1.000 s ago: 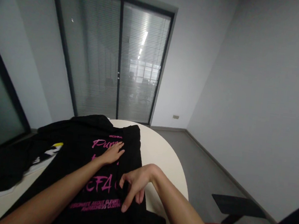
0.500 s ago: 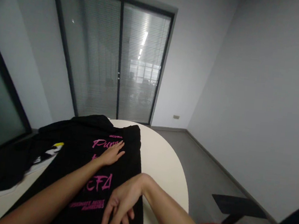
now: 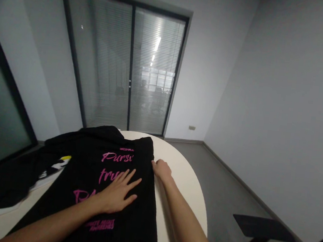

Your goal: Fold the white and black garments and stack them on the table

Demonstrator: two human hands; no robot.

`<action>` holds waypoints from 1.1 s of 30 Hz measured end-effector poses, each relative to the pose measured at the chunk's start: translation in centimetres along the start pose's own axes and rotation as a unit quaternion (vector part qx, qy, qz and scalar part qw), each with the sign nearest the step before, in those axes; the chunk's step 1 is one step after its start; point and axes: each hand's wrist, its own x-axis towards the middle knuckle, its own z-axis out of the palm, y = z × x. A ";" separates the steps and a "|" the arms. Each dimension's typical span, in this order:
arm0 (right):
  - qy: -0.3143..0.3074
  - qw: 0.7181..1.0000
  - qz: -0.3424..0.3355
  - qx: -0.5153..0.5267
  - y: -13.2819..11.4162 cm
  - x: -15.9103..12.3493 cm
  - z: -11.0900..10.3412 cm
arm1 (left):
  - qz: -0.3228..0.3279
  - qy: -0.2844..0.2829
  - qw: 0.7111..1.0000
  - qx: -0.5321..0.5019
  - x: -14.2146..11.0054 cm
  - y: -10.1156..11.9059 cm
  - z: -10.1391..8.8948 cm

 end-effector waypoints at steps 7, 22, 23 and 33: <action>0.045 0.997 0.024 0.065 -2.1 3.8 2.5 | 0.015 0.012 1.000 -0.011 -0.2 0.1 0.0; 0.064 0.978 -0.047 0.192 -2.2 12.5 5.2 | 0.011 -0.035 0.999 -0.031 -0.3 0.7 -1.4; 0.065 0.979 -0.041 0.188 -2.0 12.9 5.3 | 0.010 -0.035 0.999 -0.034 -0.1 0.7 -1.4; 0.090 0.994 -0.024 0.061 1.3 13.1 2.4 | 0.047 0.026 0.996 -0.072 3.9 2.1 1.5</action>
